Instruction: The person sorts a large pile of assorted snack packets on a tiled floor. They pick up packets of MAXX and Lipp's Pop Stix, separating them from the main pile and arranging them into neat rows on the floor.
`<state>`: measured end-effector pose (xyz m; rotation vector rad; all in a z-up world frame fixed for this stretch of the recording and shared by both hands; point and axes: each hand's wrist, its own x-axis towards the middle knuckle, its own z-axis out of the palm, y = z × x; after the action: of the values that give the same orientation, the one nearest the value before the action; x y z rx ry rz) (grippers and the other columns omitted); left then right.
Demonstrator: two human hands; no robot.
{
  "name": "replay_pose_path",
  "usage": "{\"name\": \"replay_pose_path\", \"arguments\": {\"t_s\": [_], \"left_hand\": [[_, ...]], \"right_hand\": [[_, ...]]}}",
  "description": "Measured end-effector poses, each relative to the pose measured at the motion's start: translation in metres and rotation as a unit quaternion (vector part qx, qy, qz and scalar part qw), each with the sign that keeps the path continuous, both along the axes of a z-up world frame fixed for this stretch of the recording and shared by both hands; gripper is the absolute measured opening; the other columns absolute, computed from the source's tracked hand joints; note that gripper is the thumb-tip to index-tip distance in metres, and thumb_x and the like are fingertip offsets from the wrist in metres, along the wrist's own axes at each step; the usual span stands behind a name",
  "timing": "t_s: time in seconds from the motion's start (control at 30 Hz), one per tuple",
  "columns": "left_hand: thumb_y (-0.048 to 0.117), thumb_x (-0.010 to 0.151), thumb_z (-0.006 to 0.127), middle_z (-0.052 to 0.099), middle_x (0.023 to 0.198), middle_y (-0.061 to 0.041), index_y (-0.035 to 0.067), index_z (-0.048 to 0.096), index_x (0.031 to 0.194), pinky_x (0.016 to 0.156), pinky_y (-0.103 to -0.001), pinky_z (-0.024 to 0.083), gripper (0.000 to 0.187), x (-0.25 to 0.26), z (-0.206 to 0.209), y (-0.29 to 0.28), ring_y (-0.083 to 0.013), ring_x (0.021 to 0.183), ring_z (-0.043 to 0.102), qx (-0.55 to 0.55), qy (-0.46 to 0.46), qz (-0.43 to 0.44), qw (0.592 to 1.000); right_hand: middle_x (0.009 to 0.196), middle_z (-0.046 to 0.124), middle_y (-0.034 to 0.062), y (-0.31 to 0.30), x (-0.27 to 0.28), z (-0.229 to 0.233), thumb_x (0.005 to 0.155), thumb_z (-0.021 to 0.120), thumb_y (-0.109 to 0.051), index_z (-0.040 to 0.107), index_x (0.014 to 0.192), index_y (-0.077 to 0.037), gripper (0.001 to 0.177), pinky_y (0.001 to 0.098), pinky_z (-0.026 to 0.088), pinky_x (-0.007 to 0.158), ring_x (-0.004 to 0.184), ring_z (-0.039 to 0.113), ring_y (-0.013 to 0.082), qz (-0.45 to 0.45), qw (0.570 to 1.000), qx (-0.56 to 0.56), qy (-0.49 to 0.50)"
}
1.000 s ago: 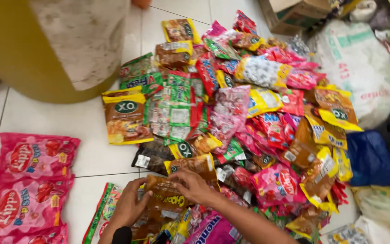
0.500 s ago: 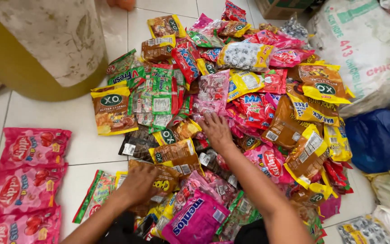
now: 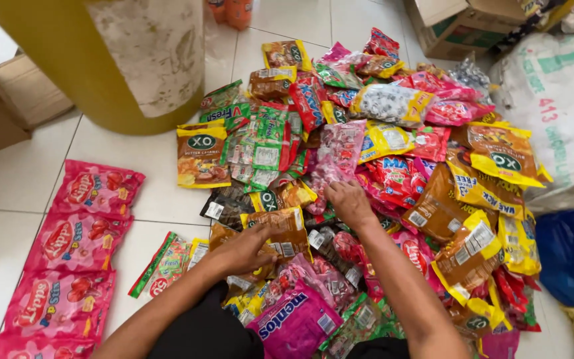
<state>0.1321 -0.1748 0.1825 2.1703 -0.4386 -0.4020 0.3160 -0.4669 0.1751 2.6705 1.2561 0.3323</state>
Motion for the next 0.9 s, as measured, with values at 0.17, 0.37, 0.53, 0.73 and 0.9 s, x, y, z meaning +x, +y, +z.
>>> {"name": "replay_pose_path", "arguments": {"t_s": [0.17, 0.37, 0.53, 0.73, 0.9], "left_hand": [[0.033, 0.088, 0.076, 0.046, 0.150, -0.020, 0.010, 0.044, 0.148, 0.114, -0.047, 0.039, 0.072, 0.011, 0.005, -0.004, -0.0401, 0.140, 0.044, -0.058, -0.126, 0.053, 0.989], [0.036, 0.076, 0.086, 0.047, 0.143, -0.028, 0.005, 0.035, 0.149, 0.105, -0.052, 0.040, 0.095, 0.014, 0.066, -0.017, -0.0454, 0.131, 0.047, -0.121, -0.192, 0.097, 0.969], [0.027, 0.085, 0.074, 0.078, 0.096, -0.016, 0.015, 0.054, 0.144, 0.076, -0.042, 0.062, 0.064, 0.016, 0.058, -0.009, -0.0293, 0.084, 0.080, -0.075, 0.013, 0.164, 0.983], [0.012, 0.086, 0.066, 0.074, 0.098, -0.007, 0.012, 0.057, 0.129, 0.067, -0.040, 0.066, 0.044, 0.029, 0.010, 0.002, -0.0202, 0.077, 0.073, -0.465, 0.207, 0.400, 0.762], [0.005, 0.088, 0.059, 0.073, 0.098, -0.008, 0.006, 0.061, 0.121, 0.069, -0.041, 0.065, 0.033, 0.032, -0.053, -0.005, -0.0192, 0.079, 0.074, -0.532, 0.125, 0.443, 0.711]], "right_hand": [[0.090, 0.067, 0.0050, 0.038, -0.039, 0.088, 0.083, 0.064, -0.009, 0.065, 0.090, -0.013, 0.008, 0.0455, 0.047, 0.083, 0.091, 0.068, 0.0236, 0.021, 1.000, -0.005, -0.020], [0.085, 0.068, 0.0076, 0.079, -0.079, 0.147, 0.079, 0.066, -0.010, 0.067, 0.085, -0.011, 0.006, 0.0478, 0.048, 0.078, 0.089, 0.069, 0.0268, 0.039, 0.997, 0.052, 0.034], [0.095, 0.075, 0.0102, 0.084, -0.073, 0.130, 0.089, 0.067, -0.017, 0.075, 0.099, -0.010, 0.014, 0.0429, 0.057, 0.080, 0.087, 0.072, 0.0274, 0.011, 0.956, 0.158, 0.246], [0.112, 0.071, 0.0093, 0.041, -0.021, 0.049, 0.088, 0.075, -0.045, 0.057, 0.133, -0.008, 0.061, 0.0411, 0.058, 0.088, 0.104, 0.069, 0.0232, -0.156, 0.785, 0.447, 0.400], [0.127, 0.069, 0.0050, 0.066, -0.039, -0.043, 0.079, 0.071, -0.062, 0.057, 0.136, -0.017, 0.074, 0.0557, 0.052, 0.091, 0.115, 0.064, 0.0278, -0.266, 0.443, 0.375, 0.770]]}}
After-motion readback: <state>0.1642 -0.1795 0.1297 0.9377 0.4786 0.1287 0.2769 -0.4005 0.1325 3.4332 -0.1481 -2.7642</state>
